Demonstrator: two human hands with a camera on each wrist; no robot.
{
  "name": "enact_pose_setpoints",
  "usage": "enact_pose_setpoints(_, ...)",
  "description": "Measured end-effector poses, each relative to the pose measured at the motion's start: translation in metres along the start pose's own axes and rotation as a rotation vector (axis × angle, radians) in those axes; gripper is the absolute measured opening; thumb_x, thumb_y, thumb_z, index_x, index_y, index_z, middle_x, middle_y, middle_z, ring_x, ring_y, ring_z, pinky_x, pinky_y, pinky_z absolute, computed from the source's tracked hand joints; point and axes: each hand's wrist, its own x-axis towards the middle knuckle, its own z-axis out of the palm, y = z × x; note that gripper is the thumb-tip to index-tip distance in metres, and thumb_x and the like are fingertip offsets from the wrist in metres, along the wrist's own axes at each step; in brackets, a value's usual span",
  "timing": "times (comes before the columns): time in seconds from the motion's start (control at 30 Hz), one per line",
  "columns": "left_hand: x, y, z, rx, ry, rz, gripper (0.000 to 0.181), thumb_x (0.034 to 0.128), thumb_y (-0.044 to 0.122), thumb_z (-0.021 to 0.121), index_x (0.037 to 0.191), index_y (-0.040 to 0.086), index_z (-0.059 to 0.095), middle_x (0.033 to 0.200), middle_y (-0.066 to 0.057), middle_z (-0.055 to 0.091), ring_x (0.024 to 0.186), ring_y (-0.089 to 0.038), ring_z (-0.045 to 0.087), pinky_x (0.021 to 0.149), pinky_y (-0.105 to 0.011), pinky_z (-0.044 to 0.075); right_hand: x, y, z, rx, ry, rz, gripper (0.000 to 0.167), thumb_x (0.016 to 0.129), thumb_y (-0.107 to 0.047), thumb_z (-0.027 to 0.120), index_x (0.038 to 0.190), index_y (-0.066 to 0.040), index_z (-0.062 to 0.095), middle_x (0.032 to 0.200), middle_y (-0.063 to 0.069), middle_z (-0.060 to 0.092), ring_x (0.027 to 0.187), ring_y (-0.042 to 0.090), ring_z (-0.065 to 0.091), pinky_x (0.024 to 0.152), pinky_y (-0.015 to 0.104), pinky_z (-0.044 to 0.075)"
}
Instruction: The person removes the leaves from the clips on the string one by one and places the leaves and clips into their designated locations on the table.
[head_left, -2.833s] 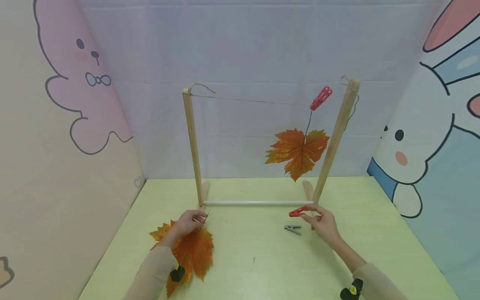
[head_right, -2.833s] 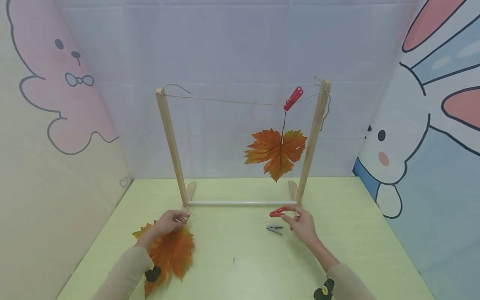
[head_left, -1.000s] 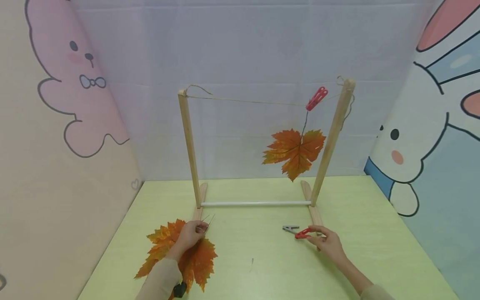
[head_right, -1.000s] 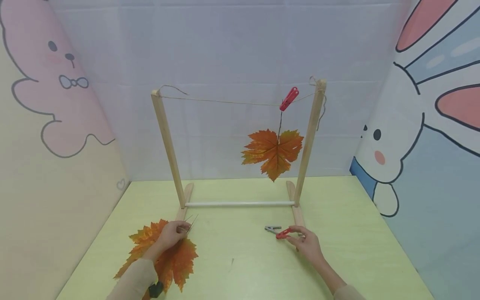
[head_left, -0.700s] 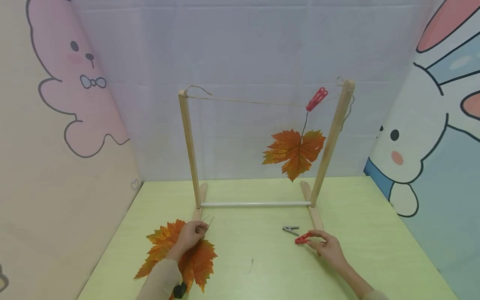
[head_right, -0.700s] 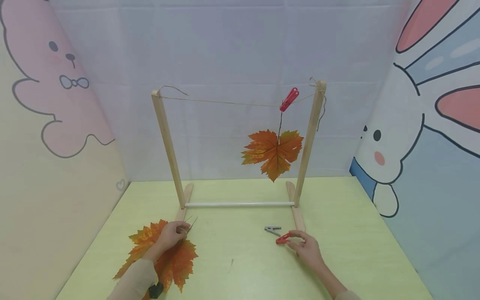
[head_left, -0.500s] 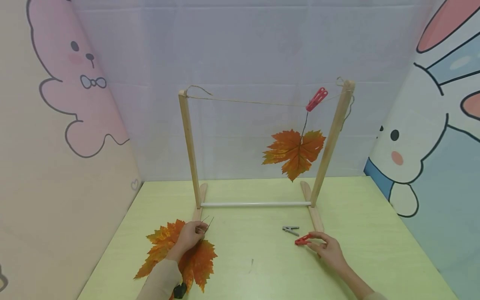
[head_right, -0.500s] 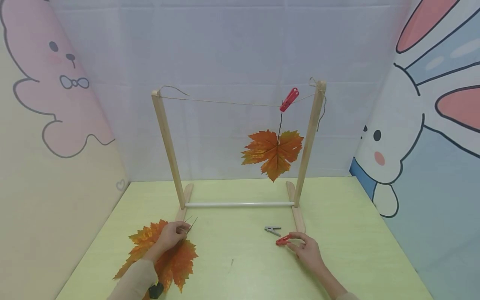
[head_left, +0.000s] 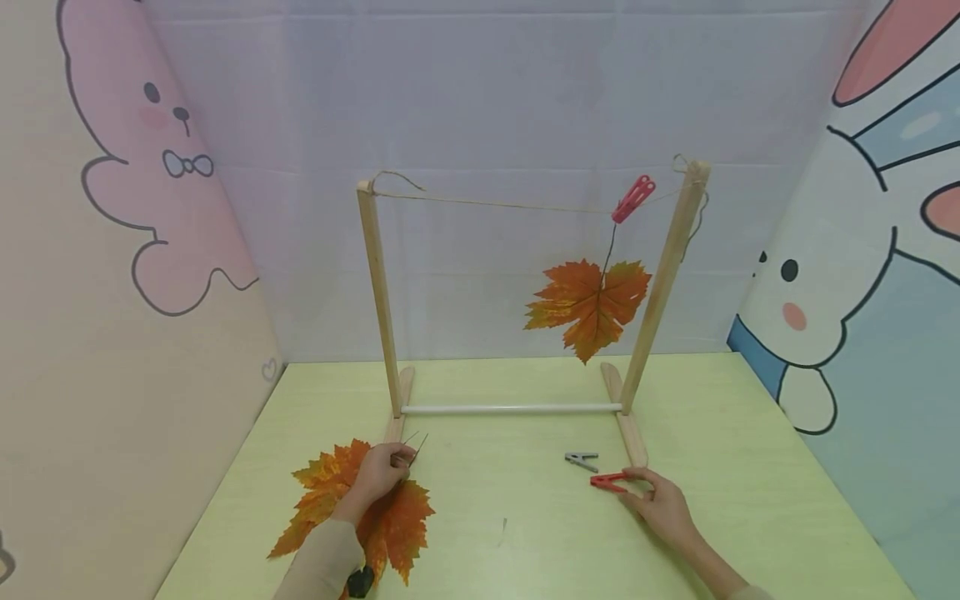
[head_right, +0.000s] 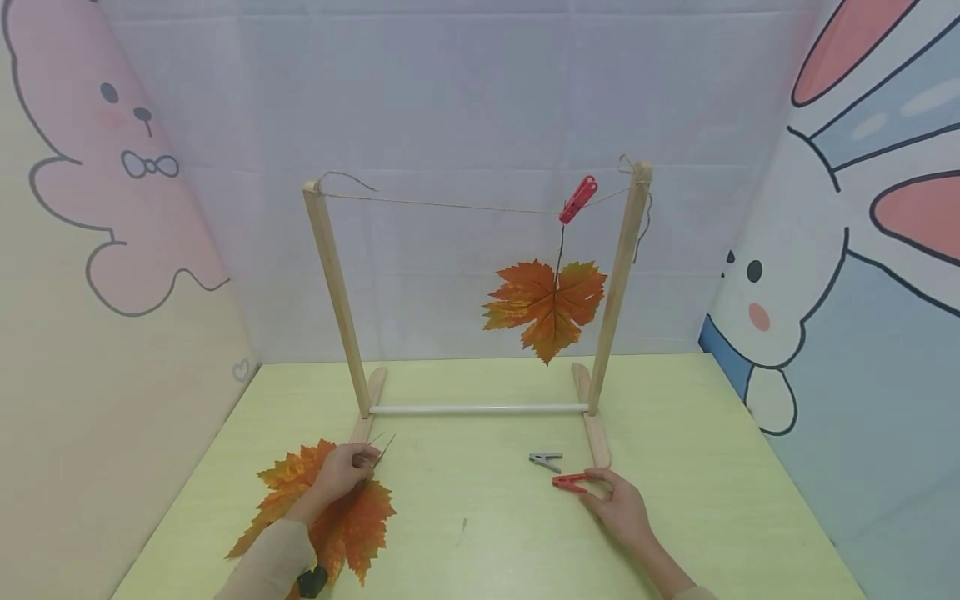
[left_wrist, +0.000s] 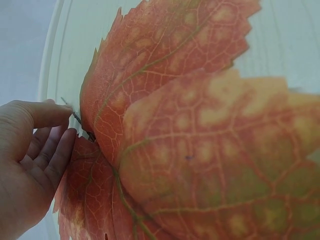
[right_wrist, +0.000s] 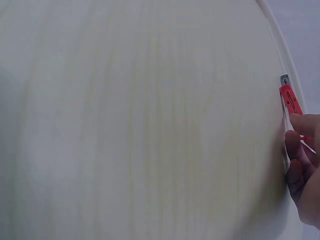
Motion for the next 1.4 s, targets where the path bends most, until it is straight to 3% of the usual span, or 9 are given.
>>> enact_pose_setpoints(0.1,0.001,0.001,0.001,0.01,0.001,-0.042,0.021,0.0718,-0.008,0.058,0.09,-0.003,0.067,0.078,-0.007,0.064,0.063,-0.013,0.051,0.054,-0.025,0.047,0.0,0.002,0.0,-0.082,0.018,-0.046,0.035,0.074,-0.009,0.073,0.108,-0.005,0.063,0.057,-0.003,0.049,0.037,0.003,0.033,0.037,0.019,0.029)
enact_pose_setpoints(0.17,0.002,0.002,0.003,0.019,0.003,-0.114,0.022,0.0718,-0.009,0.058,0.091,-0.003,0.067,0.079,-0.008,0.064,0.064,-0.015,0.05,0.055,-0.025,0.046,-0.001,0.001,0.001,-0.134,0.038,-0.078,0.035,0.074,-0.01,0.074,0.106,-0.005,0.064,0.06,-0.004,0.051,0.038,0.003,0.035,0.037,0.02,0.03)
enact_pose_setpoints(0.3,0.003,0.007,0.005,0.04,0.018,-0.172,0.021,0.0731,-0.011,0.059,0.091,-0.002,0.067,0.079,-0.007,0.063,0.063,-0.014,0.048,0.054,-0.022,0.043,-0.003,-0.001,0.001,-0.184,0.072,-0.127,0.033,0.071,-0.009,0.075,0.102,-0.006,0.065,0.063,0.0,0.056,0.039,0.002,0.035,0.037,0.02,0.03)
enact_pose_setpoints(0.5,0.004,0.005,0.004,0.031,0.021,-0.153,0.02,0.0723,-0.01,0.06,0.09,-0.002,0.067,0.078,-0.007,0.063,0.063,-0.014,0.048,0.055,-0.023,0.044,-0.004,-0.002,0.0,-0.227,0.095,-0.204,0.033,0.069,-0.007,0.077,0.1,-0.005,0.065,0.089,0.007,0.065,0.042,-0.001,0.037,0.039,0.021,0.032)
enact_pose_setpoints(0.63,0.004,-0.005,0.003,-0.004,0.016,-0.03,0.019,0.0723,-0.006,0.058,0.089,-0.003,0.067,0.077,-0.006,0.063,0.062,-0.013,0.048,0.053,-0.024,0.044,-0.003,-0.001,0.0,-0.24,0.107,-0.225,0.033,0.068,-0.006,0.077,0.099,-0.004,0.066,0.086,0.007,0.065,0.044,-0.001,0.038,0.041,0.021,0.033)
enact_pose_setpoints(0.73,0.002,-0.006,0.001,-0.011,0.009,0.012,0.018,0.0725,-0.004,0.058,0.089,-0.002,0.066,0.076,-0.005,0.063,0.061,-0.013,0.048,0.053,-0.025,0.044,-0.002,0.0,0.0,-0.245,0.117,-0.246,0.033,0.067,-0.005,0.077,0.098,-0.004,0.066,0.088,0.008,0.065,0.045,-0.001,0.039,0.042,0.021,0.034)
enact_pose_setpoints(0.97,0.004,0.003,0.004,0.037,0.024,-0.155,0.02,0.0722,-0.009,0.059,0.089,-0.001,0.067,0.08,-0.007,0.064,0.064,-0.015,0.049,0.057,-0.025,0.045,-0.002,0.0,0.0,-0.235,0.126,-0.276,0.033,0.066,-0.005,0.078,0.097,-0.003,0.066,0.088,0.007,0.065,0.044,-0.003,0.038,0.041,0.021,0.033)
enact_pose_setpoints(1.17,0.006,0.008,0.005,0.06,0.032,-0.169,0.021,0.0733,-0.009,0.06,0.09,0.001,0.068,0.083,-0.006,0.065,0.066,-0.014,0.051,0.059,-0.024,0.046,-0.001,-0.002,-0.001,-0.229,0.113,-0.272,0.033,0.067,-0.009,0.078,0.098,-0.002,0.066,0.088,0.007,0.065,0.044,-0.003,0.037,0.042,0.021,0.033)
enact_pose_setpoints(1.4,0.016,0.016,0.004,0.082,0.041,-0.125,0.021,0.0753,-0.01,0.058,0.091,0.001,0.068,0.085,-0.007,0.066,0.069,-0.016,0.057,0.061,-0.028,0.05,0.004,-0.005,-0.004,-0.238,0.101,-0.265,0.036,0.068,-0.013,0.078,0.099,-0.003,0.066,0.092,0.008,0.066,0.045,-0.001,0.039,0.043,0.021,0.034)
